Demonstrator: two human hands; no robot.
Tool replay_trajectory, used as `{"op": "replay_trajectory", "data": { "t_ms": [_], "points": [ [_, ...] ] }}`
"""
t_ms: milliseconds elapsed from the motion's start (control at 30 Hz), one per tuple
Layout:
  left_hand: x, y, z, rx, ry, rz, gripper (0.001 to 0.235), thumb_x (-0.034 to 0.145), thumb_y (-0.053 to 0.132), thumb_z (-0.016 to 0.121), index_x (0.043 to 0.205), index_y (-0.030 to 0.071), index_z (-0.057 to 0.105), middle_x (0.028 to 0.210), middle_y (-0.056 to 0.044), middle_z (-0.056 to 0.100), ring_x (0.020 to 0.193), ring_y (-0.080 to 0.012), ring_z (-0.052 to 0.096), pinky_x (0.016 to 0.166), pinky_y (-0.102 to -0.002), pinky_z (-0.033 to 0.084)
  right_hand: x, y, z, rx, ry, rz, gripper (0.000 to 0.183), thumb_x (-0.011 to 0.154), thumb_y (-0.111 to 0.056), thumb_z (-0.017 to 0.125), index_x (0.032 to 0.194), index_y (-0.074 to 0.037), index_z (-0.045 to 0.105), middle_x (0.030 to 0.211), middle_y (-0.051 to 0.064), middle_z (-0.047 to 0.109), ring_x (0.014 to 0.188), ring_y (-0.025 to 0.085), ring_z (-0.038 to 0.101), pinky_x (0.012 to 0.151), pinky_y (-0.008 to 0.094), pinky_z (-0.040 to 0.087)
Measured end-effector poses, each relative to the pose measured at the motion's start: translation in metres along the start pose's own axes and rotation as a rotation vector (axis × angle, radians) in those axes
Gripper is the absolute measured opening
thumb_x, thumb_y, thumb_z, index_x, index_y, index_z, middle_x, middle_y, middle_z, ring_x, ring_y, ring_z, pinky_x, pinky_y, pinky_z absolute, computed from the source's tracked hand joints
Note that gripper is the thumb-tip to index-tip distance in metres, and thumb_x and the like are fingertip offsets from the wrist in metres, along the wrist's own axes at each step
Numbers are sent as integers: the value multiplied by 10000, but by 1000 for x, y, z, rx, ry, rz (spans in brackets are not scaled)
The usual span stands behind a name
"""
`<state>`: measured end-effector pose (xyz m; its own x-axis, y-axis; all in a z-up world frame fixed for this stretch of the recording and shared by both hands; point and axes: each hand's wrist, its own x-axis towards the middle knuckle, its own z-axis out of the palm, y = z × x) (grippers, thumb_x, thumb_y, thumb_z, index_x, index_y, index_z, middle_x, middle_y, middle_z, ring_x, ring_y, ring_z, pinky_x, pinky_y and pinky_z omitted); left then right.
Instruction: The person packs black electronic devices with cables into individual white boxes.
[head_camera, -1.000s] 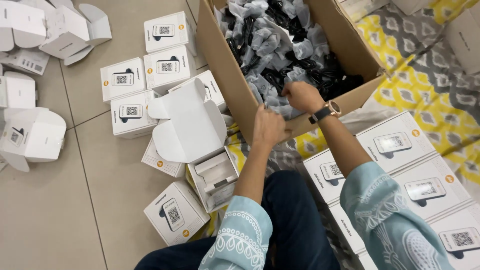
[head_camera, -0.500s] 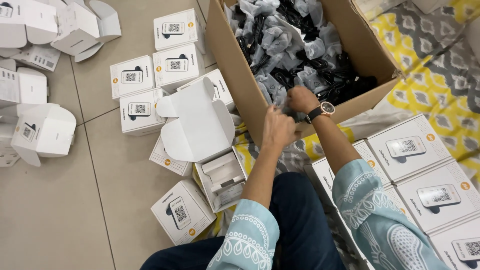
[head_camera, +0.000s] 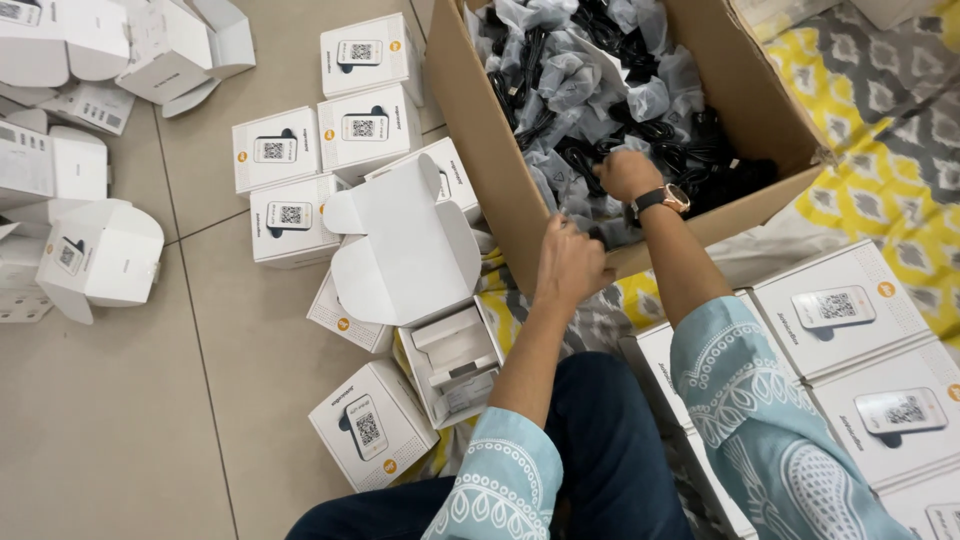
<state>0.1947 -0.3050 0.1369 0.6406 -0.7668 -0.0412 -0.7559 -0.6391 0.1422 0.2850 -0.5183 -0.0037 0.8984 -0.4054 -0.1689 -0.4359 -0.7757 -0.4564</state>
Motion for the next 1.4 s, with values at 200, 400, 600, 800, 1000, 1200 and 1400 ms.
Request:
{"op": "replay_trajectory", "data": {
  "t_ms": [200,400,600,800,1000,1200,1400],
  "points": [
    [3,-6,18,-59,162,32,327,639,425,837,677,102,803,772,-105,763,878,-231,703,1087,-393,373,14,1,50,-199,-56,-98,367,860,-229,750,1175,-49,699,1220,235,707,1088,425,693,910,518,559],
    [0,-6,19,-60,145,39,320,650,414,850,689,101,801,761,-114,758,848,-247,699,1062,-386,412,32,4,51,-229,-269,36,627,749,-401,889,1229,-49,691,1271,219,689,1165,391,666,955,488,551],
    [0,-8,19,-63,257,73,308,619,386,855,692,92,802,768,-108,761,869,-238,705,1068,-398,412,24,-7,34,-220,-274,94,597,732,-377,861,1218,-66,710,1241,221,704,1163,387,671,971,471,545],
    [0,-4,15,-31,175,52,289,646,406,848,682,122,807,777,-100,764,902,-238,701,1095,-386,389,-2,-27,17,-34,130,-31,372,862,-270,769,1153,-83,635,1049,209,742,1012,425,688,838,538,535],
    [-26,16,0,46,331,-54,745,585,492,875,1143,25,715,1134,-130,704,1153,-275,588,1182,-455,308,-120,-140,-92,389,556,-509,398,933,-151,760,1273,-46,583,969,224,726,864,425,697,683,471,537],
    [-122,19,49,-400,508,4,761,690,385,830,1278,-47,612,1254,-208,659,1201,-411,550,1075,-484,422,-235,-213,-125,345,208,-577,232,912,-195,748,1119,-92,735,831,178,707,737,373,682,662,455,521],
    [-316,-59,33,-369,194,-116,245,935,304,687,954,64,730,850,-176,731,741,-384,699,668,-489,551,-298,-211,-27,159,-7,-674,157,895,-177,704,1038,-131,751,862,150,735,809,372,693,698,484,531]
  ]
}}
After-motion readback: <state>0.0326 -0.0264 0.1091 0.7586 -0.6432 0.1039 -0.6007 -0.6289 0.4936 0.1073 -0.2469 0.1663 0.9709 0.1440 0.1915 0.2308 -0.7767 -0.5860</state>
